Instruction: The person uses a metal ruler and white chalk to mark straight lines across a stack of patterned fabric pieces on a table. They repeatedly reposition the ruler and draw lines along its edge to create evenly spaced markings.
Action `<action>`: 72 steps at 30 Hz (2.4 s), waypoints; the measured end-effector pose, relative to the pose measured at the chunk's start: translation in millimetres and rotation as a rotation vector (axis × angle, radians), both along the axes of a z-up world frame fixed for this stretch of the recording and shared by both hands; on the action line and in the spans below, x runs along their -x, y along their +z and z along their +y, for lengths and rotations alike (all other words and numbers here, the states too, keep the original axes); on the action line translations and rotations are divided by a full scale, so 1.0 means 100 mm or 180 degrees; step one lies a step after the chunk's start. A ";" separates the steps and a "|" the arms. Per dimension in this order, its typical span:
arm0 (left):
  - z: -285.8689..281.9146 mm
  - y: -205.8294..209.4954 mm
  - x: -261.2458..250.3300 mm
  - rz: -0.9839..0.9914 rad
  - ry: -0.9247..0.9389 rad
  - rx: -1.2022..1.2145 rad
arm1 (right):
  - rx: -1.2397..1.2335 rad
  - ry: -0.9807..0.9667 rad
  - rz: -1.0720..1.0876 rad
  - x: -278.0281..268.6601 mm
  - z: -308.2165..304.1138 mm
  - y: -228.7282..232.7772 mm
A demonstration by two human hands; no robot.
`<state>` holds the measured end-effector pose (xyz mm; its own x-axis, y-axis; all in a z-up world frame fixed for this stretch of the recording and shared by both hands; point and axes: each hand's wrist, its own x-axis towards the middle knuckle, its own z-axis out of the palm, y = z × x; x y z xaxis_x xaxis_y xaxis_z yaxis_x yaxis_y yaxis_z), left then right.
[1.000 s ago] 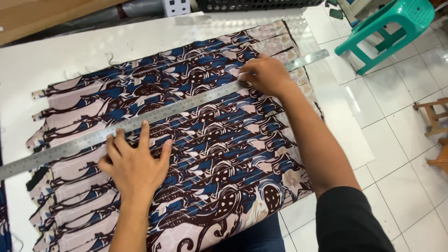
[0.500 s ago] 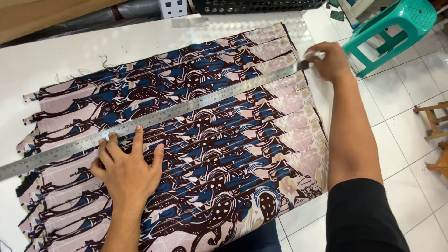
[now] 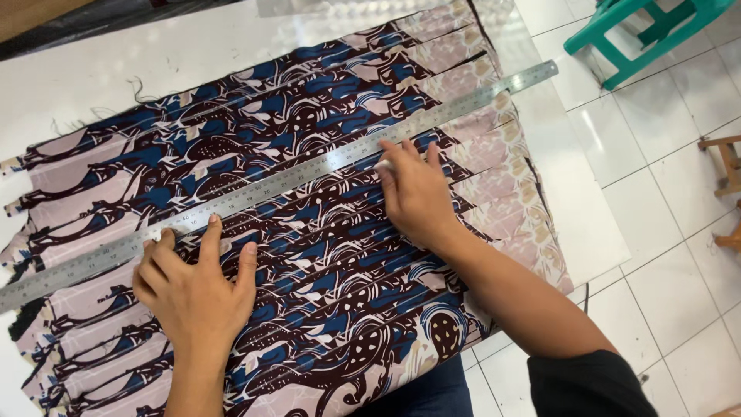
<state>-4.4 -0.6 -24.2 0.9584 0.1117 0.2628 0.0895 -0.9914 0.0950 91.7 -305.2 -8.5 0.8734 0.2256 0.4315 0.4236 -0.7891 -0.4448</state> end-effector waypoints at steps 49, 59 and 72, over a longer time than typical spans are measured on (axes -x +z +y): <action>0.00 0.09 -0.09 0.0159 -0.0113 0.0418 | 0.0328 -0.0111 0.0075 -0.20 -0.04 0.00; 0.01 0.08 -0.08 0.0170 -0.0140 0.0473 | 0.0318 0.0299 0.0208 -0.24 -0.08 -0.06; -0.01 0.11 -0.07 0.0150 -0.0128 0.0500 | 0.0251 0.0250 0.0271 -0.23 -0.06 -0.04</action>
